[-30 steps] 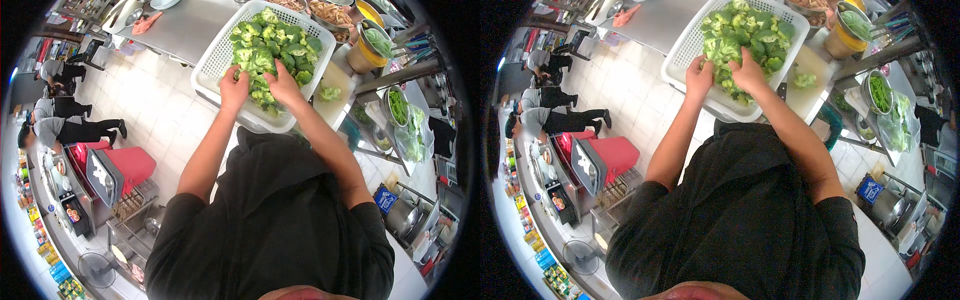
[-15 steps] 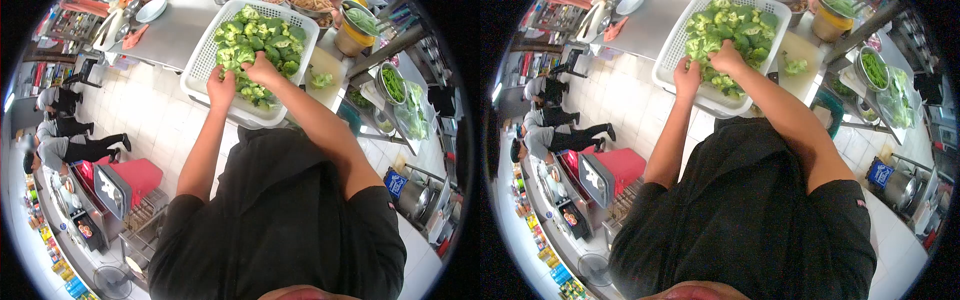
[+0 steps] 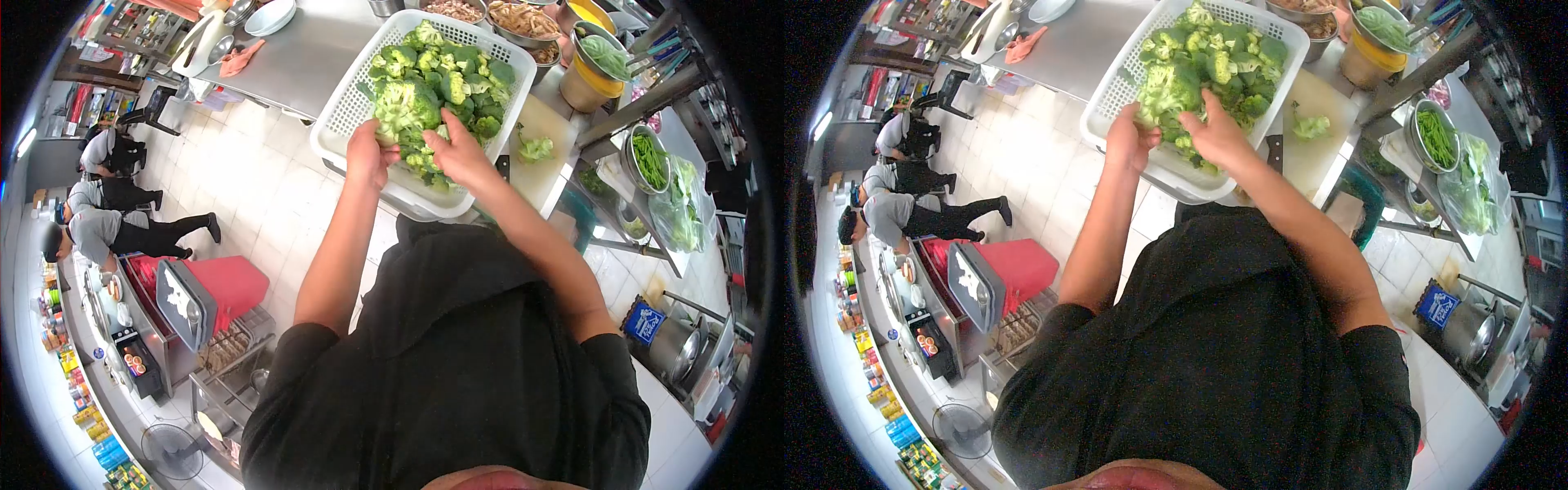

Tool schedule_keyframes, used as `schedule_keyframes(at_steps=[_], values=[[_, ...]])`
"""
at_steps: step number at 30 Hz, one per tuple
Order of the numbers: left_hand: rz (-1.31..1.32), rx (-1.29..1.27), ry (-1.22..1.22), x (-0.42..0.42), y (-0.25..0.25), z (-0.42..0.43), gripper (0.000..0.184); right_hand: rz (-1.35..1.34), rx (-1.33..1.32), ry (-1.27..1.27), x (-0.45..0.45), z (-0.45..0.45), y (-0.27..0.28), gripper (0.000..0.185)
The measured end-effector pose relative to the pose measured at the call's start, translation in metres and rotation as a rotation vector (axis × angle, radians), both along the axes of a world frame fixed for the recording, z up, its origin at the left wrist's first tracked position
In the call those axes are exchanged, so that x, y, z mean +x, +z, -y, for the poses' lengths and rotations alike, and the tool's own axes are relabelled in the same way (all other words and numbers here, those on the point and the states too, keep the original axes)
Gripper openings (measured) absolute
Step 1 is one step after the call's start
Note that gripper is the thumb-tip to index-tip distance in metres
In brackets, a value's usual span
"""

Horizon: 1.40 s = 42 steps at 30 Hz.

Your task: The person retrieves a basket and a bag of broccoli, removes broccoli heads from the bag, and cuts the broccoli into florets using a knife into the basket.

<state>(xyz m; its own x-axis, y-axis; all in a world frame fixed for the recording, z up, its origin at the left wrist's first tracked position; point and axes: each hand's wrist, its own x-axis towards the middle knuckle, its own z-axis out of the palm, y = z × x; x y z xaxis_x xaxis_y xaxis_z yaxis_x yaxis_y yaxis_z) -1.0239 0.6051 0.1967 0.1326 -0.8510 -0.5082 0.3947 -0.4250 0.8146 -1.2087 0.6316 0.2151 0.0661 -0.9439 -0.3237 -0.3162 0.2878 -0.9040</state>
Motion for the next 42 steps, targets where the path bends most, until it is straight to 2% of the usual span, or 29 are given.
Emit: schedule_keyframes(at_steps=[2,5,17,23,26,32,36,42], values=[[-0.093,0.063,0.009,-0.003,0.001,0.000,0.025,-0.121,-0.103,-0.018,0.007,0.001,-0.006,0.078],[-0.178,0.080,0.025,-0.003,-0.003,-0.003,0.026,-0.079,-0.004,-0.001,0.007,0.009,-0.001,0.079],[-0.287,0.153,0.026,0.000,-0.013,0.007,0.031,-0.118,-0.086,-0.006,0.020,0.015,-0.023,0.076],[-0.312,0.163,0.030,0.000,-0.015,0.011,0.040,-0.192,-0.114,0.006,0.023,0.032,-0.025,0.072],[-0.253,0.218,0.033,-0.004,-0.009,0.013,0.044,-0.194,-0.130,0.001,0.026,0.036,-0.027,0.072],[-0.069,0.117,-0.027,-0.012,-0.010,0.014,0.049,-0.204,-0.105,-0.025,0.028,0.041,-0.027,0.071],[-0.049,0.033,-0.076,-0.006,-0.016,0.016,0.043,-0.115,-0.040,-0.049,0.029,0.047,-0.029,0.069],[-0.038,0.021,-0.077,0.000,-0.025,0.025,0.038,-0.154,-0.066,-0.050,0.036,0.065,-0.040,0.067]])
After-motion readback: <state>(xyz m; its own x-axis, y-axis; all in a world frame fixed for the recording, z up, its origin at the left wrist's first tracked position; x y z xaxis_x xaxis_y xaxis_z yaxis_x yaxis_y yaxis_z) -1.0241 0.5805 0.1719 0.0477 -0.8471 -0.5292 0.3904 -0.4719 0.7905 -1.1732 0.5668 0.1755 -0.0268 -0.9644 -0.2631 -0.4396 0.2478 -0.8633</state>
